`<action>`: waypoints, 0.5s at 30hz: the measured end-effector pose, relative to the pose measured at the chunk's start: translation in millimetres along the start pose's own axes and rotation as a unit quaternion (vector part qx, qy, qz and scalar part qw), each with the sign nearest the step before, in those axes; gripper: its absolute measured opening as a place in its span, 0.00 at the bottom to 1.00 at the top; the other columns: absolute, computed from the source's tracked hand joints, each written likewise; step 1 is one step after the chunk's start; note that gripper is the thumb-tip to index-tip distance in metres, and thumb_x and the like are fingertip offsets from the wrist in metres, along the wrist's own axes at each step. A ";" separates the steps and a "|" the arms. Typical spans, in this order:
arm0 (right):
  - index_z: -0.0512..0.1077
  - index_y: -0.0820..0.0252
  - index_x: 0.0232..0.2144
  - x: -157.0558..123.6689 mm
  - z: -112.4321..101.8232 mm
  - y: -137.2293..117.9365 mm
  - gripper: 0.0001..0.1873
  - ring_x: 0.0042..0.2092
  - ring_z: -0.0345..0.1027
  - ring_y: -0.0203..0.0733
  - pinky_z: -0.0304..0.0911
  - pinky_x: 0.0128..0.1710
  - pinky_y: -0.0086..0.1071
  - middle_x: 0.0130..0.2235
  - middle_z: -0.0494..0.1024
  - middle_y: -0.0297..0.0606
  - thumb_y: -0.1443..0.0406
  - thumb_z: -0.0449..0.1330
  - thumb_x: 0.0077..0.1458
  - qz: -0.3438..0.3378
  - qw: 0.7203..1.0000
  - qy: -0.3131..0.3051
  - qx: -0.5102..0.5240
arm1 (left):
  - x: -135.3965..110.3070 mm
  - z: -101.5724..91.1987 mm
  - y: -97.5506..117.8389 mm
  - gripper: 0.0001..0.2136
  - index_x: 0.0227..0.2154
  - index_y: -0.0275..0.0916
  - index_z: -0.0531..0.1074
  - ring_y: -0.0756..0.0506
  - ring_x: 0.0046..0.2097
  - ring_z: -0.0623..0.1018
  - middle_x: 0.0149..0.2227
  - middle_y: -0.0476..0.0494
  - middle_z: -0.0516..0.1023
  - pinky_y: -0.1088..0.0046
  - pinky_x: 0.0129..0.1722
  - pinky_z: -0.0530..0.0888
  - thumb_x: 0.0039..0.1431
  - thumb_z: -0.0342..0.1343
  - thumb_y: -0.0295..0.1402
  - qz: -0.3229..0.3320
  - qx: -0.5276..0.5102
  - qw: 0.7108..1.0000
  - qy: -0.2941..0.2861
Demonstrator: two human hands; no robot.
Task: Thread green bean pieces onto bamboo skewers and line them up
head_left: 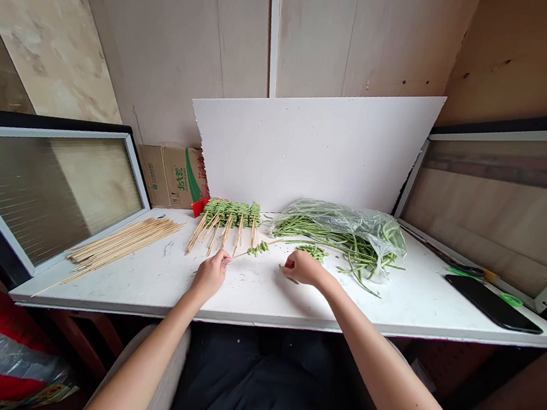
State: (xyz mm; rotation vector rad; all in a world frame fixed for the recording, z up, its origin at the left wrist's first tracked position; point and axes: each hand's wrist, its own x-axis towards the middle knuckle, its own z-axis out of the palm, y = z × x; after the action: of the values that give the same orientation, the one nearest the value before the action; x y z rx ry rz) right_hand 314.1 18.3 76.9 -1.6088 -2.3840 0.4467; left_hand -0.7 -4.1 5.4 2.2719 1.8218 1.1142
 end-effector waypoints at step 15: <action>0.78 0.60 0.26 11.5 -21.0 89.6 0.21 0.29 0.68 0.42 0.52 0.29 0.31 0.27 0.79 0.43 0.51 0.60 0.61 0.129 0.982 0.139 -0.016 | -0.8 -0.1 0.3 0.09 0.40 0.43 0.71 0.41 0.37 0.82 0.37 0.42 0.83 0.70 0.36 0.70 0.73 0.45 0.34 0.001 0.009 1.000 -0.002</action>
State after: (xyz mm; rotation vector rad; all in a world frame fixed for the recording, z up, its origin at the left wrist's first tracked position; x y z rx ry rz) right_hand 394.2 62.9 63.1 -1.8673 -1.9992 0.2110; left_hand -0.5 -4.9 5.2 2.2835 1.8358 1.0963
